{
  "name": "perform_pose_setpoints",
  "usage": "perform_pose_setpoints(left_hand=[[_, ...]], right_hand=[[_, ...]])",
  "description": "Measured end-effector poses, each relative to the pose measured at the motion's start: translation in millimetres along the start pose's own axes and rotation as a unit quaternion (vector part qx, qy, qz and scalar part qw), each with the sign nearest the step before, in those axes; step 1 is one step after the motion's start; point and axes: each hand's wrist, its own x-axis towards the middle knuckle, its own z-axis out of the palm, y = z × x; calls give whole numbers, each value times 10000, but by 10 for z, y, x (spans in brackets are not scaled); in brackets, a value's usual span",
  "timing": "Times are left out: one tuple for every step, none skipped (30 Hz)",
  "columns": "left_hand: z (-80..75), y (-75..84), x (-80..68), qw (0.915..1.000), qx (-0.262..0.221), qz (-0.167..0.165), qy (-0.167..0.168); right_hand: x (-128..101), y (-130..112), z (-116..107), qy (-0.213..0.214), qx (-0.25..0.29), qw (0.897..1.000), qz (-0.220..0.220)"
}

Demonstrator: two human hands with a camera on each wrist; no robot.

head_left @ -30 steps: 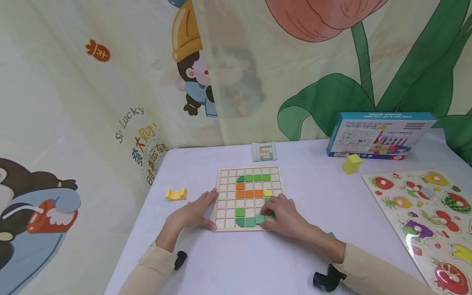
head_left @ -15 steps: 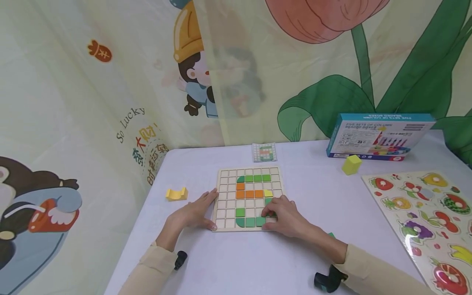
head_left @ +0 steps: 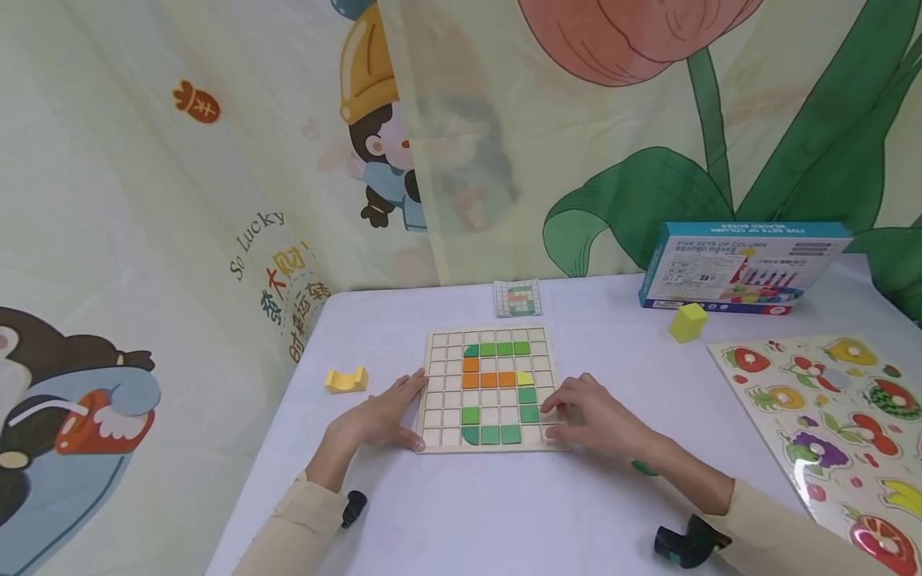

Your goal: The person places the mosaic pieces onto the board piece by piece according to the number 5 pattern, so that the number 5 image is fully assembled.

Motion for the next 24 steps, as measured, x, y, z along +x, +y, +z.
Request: perform_pose_setpoints(left_hand=[[-2,4,2,10000,-6,0,-4],[-5,8,2,10000,-8,-4,-9],[-7,12,3,10000,-11,-15,-18],[-8,15,3,10000,-17,-26,-27],[-9,18,2,10000,-24,-42,-33],[-9,19,2,10000,-30,-51,-39],[-10,21,3,10000,-29,-59,-41],[-11,22,4,10000,-21,-65,-39],[-10,21,4,10000,-14,-73,-39],[-9,21,3,10000,-4,-79,-43],[-8,21,2,10000,4,-88,-43],[-7,21,2,10000,14,-88,-44],[-8,22,2,9999,11,-90,-43],[-7,22,0,9999,13,-90,-42],[-7,22,-2,9999,2,-93,-42],[-9,23,-3,10000,-1,-92,-37],[-10,24,-2,10000,-9,-89,-30],[-10,23,-1,10000,-11,-80,-29],[-11,23,-2,10000,-10,-71,-27],[-10,22,-1,10000,-1,-66,-25],[-10,22,0,10000,1,-56,-23],[-8,21,1,10000,11,-43,-24],[-6,21,6,10000,8,-32,-28],[-1,19,8,10000,8,-19,-31]], right_hand=[[-35,46,-67,-9,-20,10000,24],[-73,98,-134,-26,-35,10000,22],[-113,150,-199,-65,-26,10000,57],[-154,208,-258,-100,-45,9999,121],[-197,267,-315,-140,-56,9997,198],[-241,327,-367,-173,-75,9995,263],[-286,388,-416,-212,-104,9992,307],[-332,446,-461,-256,-128,9990,341],[-378,502,-500,-304,-151,9987,379],[-428,555,-533,-350,-168,9984,403],[-476,602,-562,-408,-169,9982,394],[-524,645,-586,-462,-171,9982,355],[-572,683,-604,-517,-179,9980,305],[-618,715,-615,-568,-165,9979,258],[-661,742,-618,-604,-149,9978,242],[-700,764,-615,-621,-144,9978,194],[-735,781,-606,-617,-172,9978,144],[-763,799,-593,-601,-227,9979,53],[-786,811,-576,-573,-299,9979,-18],[-801,818,-558,-537,-361,9979,-57],[-812,823,-541,-492,-422,9978,-102],[-819,827,-527,-454,-481,9977,-174],[-823,831,-516,-417,-538,9974,-219],[-825,834,-508,-392,-573,9972,-261]])
